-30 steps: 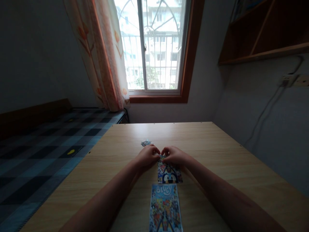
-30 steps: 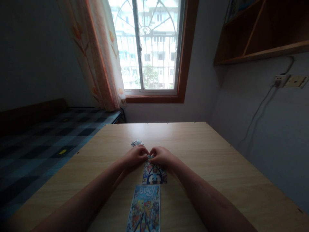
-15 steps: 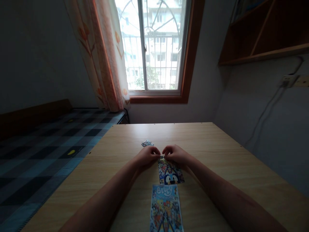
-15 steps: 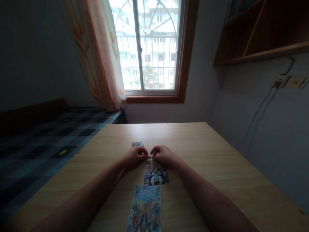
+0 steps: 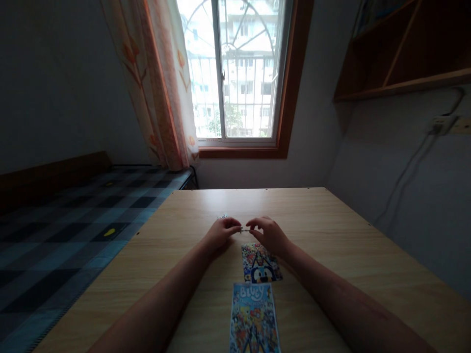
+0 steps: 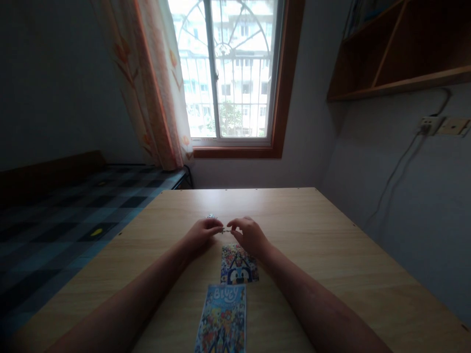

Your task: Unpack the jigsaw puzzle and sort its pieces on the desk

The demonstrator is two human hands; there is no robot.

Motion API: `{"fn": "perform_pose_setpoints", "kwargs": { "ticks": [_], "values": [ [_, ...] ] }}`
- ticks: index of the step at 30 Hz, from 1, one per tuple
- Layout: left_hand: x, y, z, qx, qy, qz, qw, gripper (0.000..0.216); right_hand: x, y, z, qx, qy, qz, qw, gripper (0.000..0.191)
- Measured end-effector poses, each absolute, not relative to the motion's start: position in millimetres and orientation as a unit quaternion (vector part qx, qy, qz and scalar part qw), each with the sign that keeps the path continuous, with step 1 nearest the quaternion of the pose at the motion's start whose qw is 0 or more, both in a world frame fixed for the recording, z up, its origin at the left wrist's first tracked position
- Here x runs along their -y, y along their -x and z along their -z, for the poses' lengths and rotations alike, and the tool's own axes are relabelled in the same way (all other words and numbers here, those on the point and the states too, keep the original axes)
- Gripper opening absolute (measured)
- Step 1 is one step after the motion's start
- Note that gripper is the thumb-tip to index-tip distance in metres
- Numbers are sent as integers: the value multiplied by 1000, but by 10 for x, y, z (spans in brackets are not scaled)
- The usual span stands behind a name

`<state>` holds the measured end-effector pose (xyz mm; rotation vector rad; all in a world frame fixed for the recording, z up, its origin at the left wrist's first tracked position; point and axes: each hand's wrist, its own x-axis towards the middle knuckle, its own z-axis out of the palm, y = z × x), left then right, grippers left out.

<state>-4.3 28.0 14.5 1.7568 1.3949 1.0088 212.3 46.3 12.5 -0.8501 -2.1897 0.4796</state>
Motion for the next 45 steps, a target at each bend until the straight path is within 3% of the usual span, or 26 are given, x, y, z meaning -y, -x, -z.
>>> {"fn": "perform_pose_setpoints", "kwargs": {
  "ticks": [5,10,16,25,31,35,45],
  "values": [
    [-349,299,-133,-591,-603,-487,223,31,-606,-2229,-41,805,372,-180,426,17],
    [-298,473,-155,-696,-607,-382,40,25,-822,-2331,126,725,425,-234,488,18],
    [-283,436,-126,-715,-637,-287,-8,24,-888,-2298,237,690,422,-301,505,29],
    [-229,321,-166,-655,-667,-345,-88,25,-827,-2286,28,642,406,-352,547,42],
    [-62,-73,-222,-526,-787,-306,-97,30,-682,-2206,-99,609,343,-519,491,57],
    [-18,-144,-238,-505,-812,-276,-98,34,-555,-2130,-155,616,315,-558,458,57],
    [-58,-122,-201,-415,-840,-292,-189,16,-528,-2107,-87,601,283,-618,419,56]
  ]
}}
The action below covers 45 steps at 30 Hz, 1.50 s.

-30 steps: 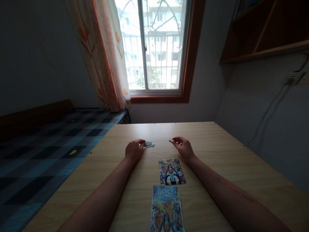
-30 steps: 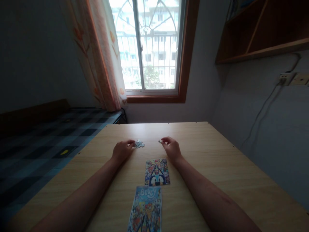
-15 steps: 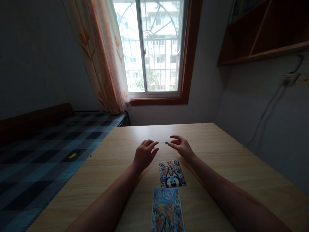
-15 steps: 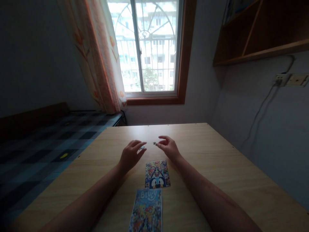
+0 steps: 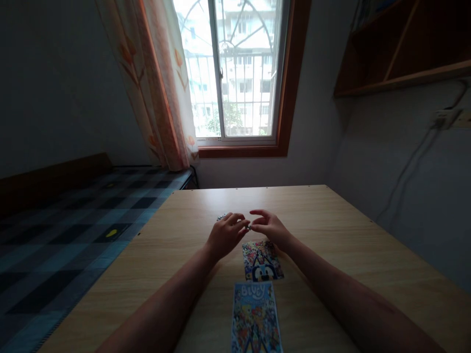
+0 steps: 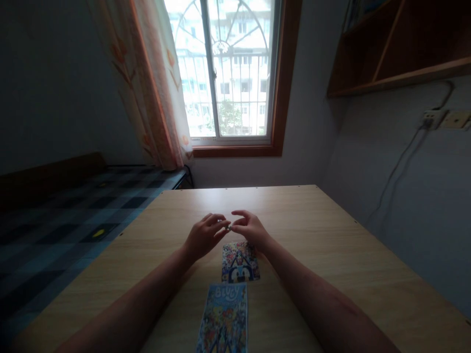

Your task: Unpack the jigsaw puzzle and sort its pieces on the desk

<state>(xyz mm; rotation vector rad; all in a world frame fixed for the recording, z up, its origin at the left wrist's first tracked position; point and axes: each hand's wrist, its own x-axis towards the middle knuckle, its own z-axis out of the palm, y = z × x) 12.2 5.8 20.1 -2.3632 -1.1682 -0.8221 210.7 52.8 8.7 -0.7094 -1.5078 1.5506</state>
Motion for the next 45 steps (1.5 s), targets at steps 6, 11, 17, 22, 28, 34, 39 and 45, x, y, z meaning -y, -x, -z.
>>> {"fn": "perform_pose_setpoints", "kwargs": {
  "ticks": [6,11,17,22,28,34,39,45],
  "values": [
    [-113,13,-200,446,821,309,177,17,-616,-2105,-26,631,323,-542,451,50],
    [-314,525,-93,642,663,377,80,24,-875,-2316,99,681,417,-349,490,42],
    [-414,768,-8,706,634,314,-17,31,-1056,-2542,263,720,479,-224,448,31],
    [-419,718,21,712,655,255,-9,34,-983,-2498,254,762,478,-169,403,25],
    [-477,782,67,713,637,294,-3,47,-873,-2444,210,806,452,-113,366,19],
    [-282,392,-80,611,699,361,87,33,-900,-2436,192,791,465,-162,362,19],
    [-13,-133,-176,512,842,169,19,22,-974,-2474,228,766,486,-202,370,26],
    [27,-122,-222,516,849,116,0,34,-1024,-2476,268,749,504,-231,362,28]
  ]
}}
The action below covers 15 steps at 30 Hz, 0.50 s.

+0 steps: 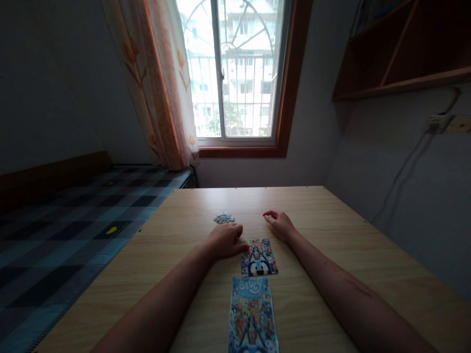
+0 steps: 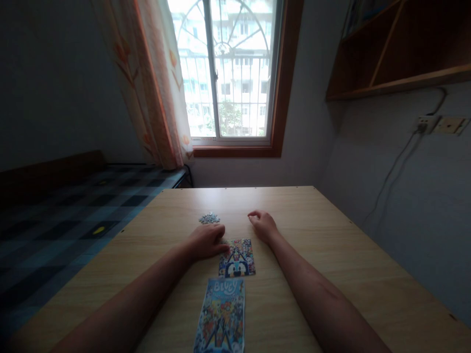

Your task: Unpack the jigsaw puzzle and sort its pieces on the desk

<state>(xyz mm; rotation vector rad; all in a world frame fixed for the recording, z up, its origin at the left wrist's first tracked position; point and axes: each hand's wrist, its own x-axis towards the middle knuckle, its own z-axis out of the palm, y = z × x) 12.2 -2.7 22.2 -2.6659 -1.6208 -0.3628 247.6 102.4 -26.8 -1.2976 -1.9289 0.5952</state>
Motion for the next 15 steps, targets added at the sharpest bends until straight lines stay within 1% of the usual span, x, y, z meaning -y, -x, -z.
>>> {"fn": "perform_pose_setpoints", "kwargs": {
  "ticks": [4,10,12,15],
  "values": [
    [-10,-50,-221,538,830,146,-16,29,-1015,-2454,252,750,517,-226,345,22],
    [-23,-77,-200,567,801,188,-47,18,-854,-2418,177,766,513,-206,327,20],
    [-17,-92,-201,572,797,188,-48,17,-761,-2394,163,775,510,-197,317,19],
    [29,-123,-185,583,789,188,-42,21,-616,-2376,173,790,508,-178,294,21]
  ]
}}
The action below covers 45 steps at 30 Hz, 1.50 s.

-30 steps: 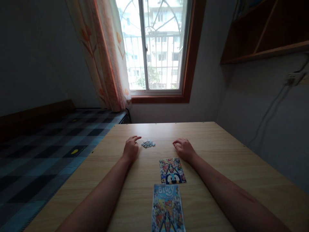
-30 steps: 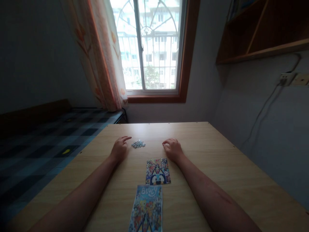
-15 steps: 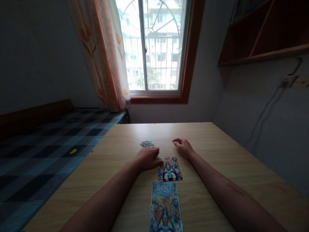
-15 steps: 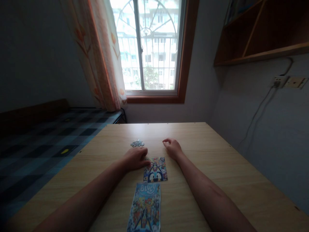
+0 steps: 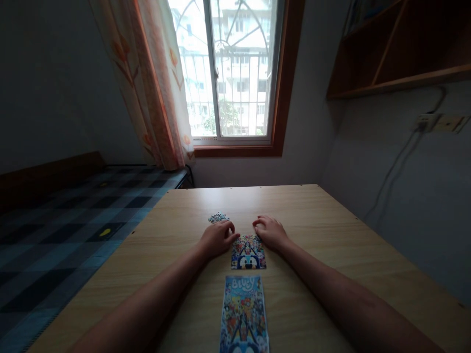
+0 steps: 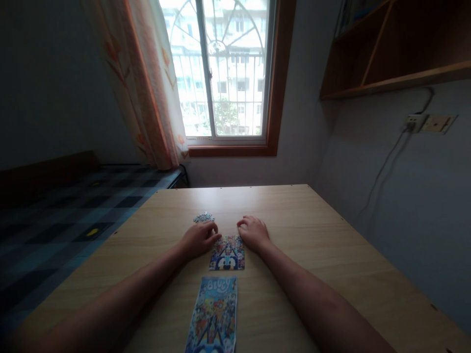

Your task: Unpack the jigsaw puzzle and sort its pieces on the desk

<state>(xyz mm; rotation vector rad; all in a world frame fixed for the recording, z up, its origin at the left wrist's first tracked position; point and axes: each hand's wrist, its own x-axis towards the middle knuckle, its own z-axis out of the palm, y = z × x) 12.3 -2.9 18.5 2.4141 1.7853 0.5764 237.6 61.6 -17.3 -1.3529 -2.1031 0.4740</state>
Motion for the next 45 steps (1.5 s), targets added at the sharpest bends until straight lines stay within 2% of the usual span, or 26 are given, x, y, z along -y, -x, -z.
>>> {"fn": "perform_pose_setpoints", "kwargs": {
  "ticks": [5,8,13,17,24,30,36,45],
  "values": [
    [187,-173,-96,-601,-771,-212,24,32,-382,-2497,186,801,489,-178,295,26],
    [252,-192,-79,-598,-776,-200,18,35,-236,-2603,99,837,455,-157,260,29],
    [267,-219,-116,-586,-787,-192,12,28,-75,-2625,-79,848,470,-116,214,17],
    [252,-211,-103,-578,-789,-205,17,26,-62,-2594,-83,847,476,-111,209,16],
    [249,-202,-91,-575,-789,-215,25,27,-99,-2596,-32,829,494,-130,227,11],
    [242,-216,-99,-574,-786,-227,21,4,-131,-2587,4,828,484,-133,249,2],
    [241,-202,-85,-557,-794,-243,22,11,-139,-2582,-7,826,475,-146,265,5],
    [216,-160,-69,-578,-768,-272,41,7,-148,-2592,19,807,466,-158,327,13]
  ]
}}
